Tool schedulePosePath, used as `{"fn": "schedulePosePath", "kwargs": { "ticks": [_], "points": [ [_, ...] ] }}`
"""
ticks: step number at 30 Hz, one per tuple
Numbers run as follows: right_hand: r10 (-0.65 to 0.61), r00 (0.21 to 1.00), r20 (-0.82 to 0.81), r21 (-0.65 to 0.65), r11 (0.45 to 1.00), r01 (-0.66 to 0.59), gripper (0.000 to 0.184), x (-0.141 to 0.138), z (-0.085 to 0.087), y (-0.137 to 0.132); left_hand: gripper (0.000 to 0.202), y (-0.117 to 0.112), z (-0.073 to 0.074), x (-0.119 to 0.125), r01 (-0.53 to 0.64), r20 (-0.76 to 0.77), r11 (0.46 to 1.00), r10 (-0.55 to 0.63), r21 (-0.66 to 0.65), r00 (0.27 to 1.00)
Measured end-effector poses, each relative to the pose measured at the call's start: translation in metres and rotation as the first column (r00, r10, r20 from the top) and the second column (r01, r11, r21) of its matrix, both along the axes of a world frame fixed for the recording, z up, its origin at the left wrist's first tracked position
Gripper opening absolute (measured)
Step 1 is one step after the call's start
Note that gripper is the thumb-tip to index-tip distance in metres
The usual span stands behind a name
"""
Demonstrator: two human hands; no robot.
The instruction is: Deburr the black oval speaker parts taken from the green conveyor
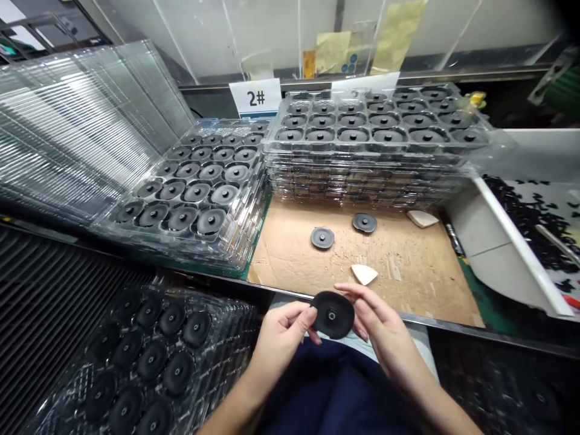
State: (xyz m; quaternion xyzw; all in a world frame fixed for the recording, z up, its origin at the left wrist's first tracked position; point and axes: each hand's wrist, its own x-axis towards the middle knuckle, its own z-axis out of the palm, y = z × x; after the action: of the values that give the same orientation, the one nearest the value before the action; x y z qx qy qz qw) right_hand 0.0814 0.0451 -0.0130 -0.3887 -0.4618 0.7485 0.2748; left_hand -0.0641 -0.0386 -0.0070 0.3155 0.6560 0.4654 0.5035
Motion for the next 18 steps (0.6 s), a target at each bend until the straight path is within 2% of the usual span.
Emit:
{"fn": "schedulePosePath", "kwargs": {
  "ticks": [4,10,14,16,18],
  "points": [
    [-0.008,0.995,0.097,0.137,0.99,-0.005,0.029,-0.007,-0.005,0.006,0.037,0.003,-0.001,0.0,-0.001,0.03,1.0,0.002,-0.029,1.0],
    [0.003,0.975,0.223,0.172,0.984,-0.042,0.051,-0.009,-0.036,0.027,0.04,0.006,-0.007,-0.004,-0.019,0.072,0.997,0.025,-0.079,0.997],
    [0.169,0.933,0.318,0.212,0.946,-0.244,0.053,-0.018,-0.049,0.04,0.04,-0.002,-0.013,-0.015,-0.069,0.04,0.992,0.074,-0.109,0.996],
    [0.28,0.886,0.369,0.243,0.891,-0.383,0.051,-0.028,-0.056,0.046,0.038,-0.015,-0.017,-0.026,-0.115,-0.013,0.982,0.115,-0.151,0.993],
    [0.364,0.829,0.424,0.288,0.814,-0.505,0.047,-0.043,-0.066,0.051,0.035,-0.041,-0.02,-0.046,-0.198,-0.1,0.952,0.179,-0.234,0.979]
  ]
}}
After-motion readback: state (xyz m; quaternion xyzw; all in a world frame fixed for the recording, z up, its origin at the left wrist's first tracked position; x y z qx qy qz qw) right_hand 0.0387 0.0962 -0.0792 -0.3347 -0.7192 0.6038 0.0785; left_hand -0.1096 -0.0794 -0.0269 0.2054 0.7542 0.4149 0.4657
